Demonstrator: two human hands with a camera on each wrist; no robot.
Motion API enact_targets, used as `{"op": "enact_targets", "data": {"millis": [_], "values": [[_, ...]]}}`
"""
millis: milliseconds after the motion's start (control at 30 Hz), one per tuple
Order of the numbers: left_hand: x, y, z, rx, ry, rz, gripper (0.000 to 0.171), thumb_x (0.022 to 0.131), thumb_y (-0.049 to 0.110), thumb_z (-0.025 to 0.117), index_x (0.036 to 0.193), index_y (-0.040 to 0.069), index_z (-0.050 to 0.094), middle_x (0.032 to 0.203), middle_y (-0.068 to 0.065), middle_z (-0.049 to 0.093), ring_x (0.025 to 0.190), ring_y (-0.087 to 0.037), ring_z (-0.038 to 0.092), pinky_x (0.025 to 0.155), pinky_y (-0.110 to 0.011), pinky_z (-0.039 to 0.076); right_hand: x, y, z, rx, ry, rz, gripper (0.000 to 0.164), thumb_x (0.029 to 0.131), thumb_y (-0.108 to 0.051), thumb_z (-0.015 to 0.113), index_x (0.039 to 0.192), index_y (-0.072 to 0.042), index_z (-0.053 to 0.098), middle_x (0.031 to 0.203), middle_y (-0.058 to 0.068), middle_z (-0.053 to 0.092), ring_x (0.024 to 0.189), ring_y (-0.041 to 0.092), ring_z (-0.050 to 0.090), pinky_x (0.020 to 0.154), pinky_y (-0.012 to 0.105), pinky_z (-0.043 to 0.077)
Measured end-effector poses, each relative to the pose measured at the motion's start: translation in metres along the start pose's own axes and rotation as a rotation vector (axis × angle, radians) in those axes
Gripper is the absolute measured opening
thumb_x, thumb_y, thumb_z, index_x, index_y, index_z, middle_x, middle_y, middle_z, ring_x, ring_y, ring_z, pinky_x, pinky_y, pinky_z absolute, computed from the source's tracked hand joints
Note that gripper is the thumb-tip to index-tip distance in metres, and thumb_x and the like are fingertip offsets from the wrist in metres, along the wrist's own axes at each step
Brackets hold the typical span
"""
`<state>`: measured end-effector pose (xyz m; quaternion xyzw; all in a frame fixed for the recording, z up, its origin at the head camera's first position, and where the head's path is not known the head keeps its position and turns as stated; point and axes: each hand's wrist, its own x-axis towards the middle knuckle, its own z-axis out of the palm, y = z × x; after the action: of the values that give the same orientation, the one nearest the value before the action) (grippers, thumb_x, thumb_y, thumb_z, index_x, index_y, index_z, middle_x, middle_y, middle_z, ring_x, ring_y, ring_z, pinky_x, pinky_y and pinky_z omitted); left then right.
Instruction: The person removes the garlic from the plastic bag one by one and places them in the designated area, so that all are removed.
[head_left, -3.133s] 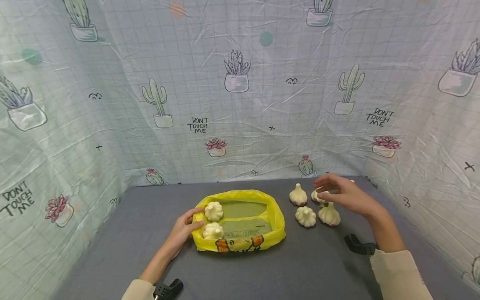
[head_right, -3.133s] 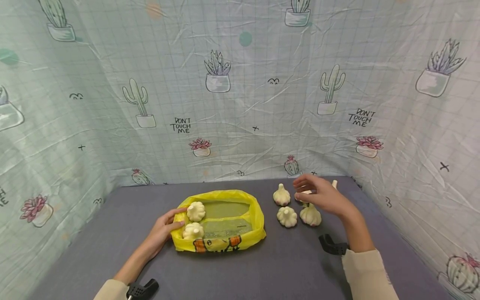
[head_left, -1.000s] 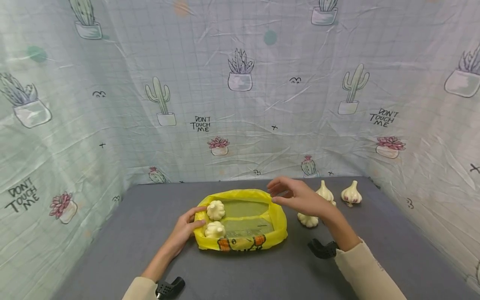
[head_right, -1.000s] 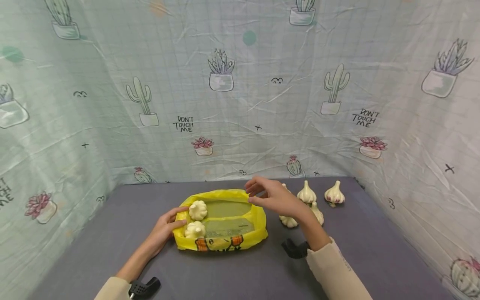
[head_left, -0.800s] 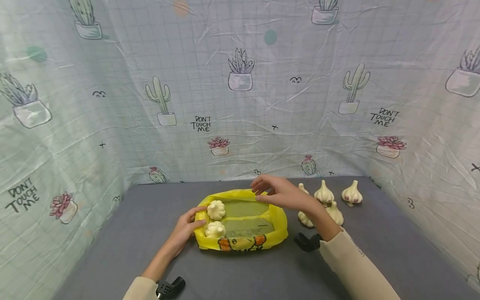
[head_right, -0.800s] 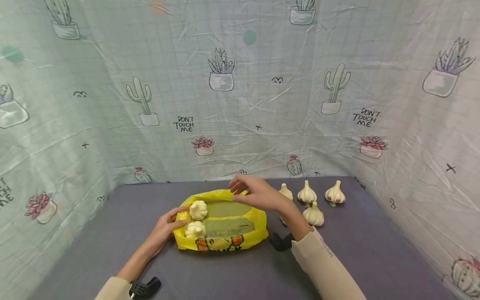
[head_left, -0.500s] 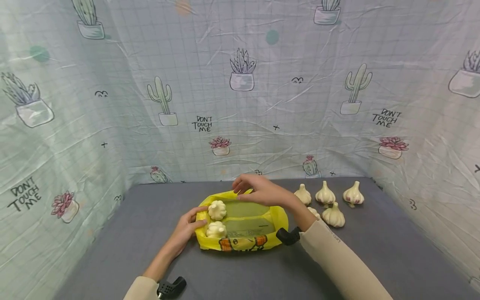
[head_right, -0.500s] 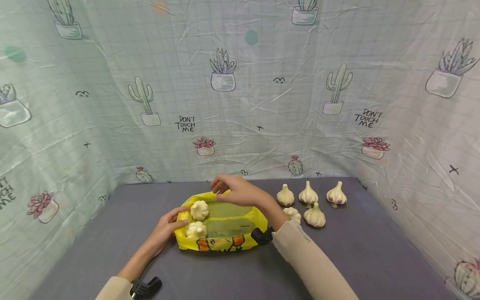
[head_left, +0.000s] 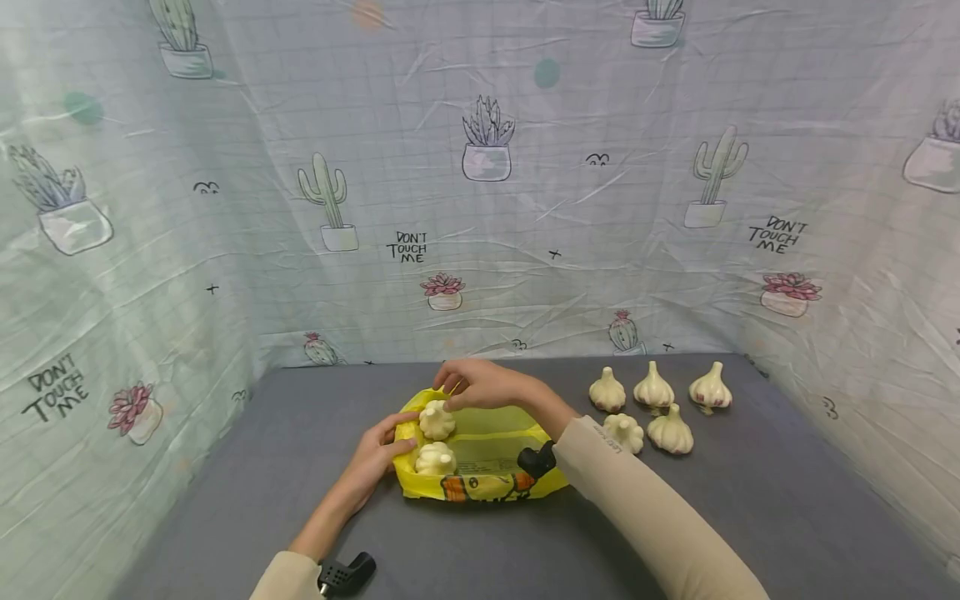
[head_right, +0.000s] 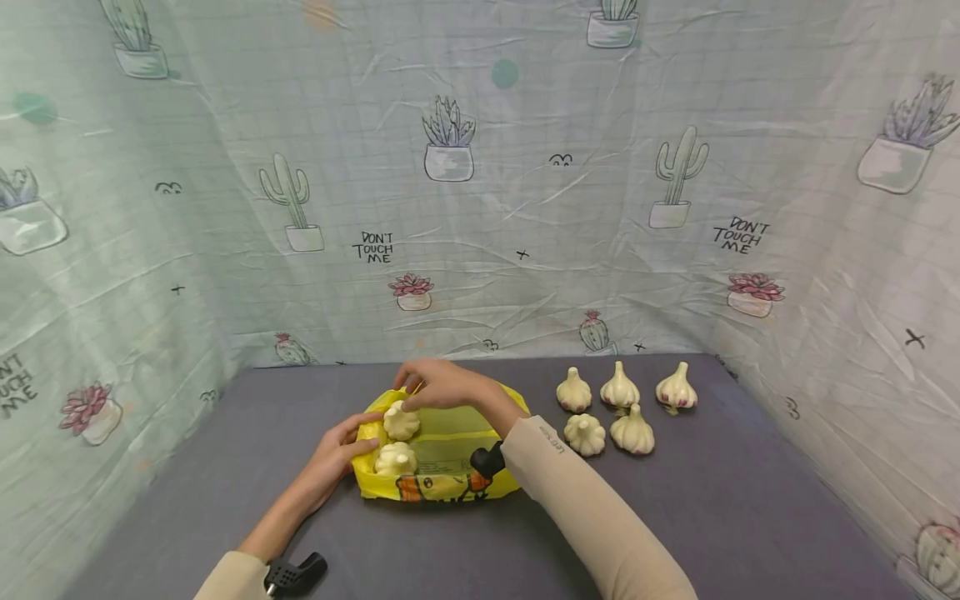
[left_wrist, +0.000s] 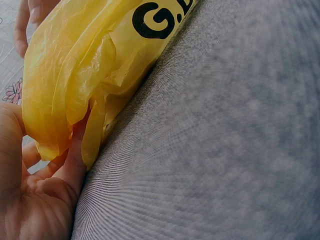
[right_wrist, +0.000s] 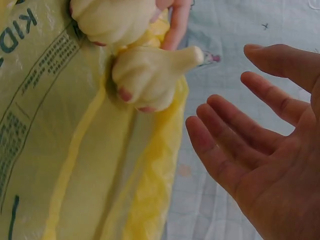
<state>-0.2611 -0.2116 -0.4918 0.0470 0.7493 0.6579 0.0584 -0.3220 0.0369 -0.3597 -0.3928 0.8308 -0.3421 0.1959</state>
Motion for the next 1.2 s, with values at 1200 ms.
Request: {"op": "enact_targets", "data": {"millis": [1200], "values": [[-0.003,0.001,0.0,0.012,-0.022,0.006,0.055,0.101,0.015,0.064,0.153,0.005,0.047,0.142,-0.028,0.056,0.105,-0.018,0.068,0.082,-0.027,0.058,0.026,0.012,0.028,-0.159,-0.134,0.134,0.035,0.1,-0.023,0.068,0.135,-0.019,0.063,0.149,0.012,0.057,0.141,0.033,0.052,0.112,0.05,0.047]]}}
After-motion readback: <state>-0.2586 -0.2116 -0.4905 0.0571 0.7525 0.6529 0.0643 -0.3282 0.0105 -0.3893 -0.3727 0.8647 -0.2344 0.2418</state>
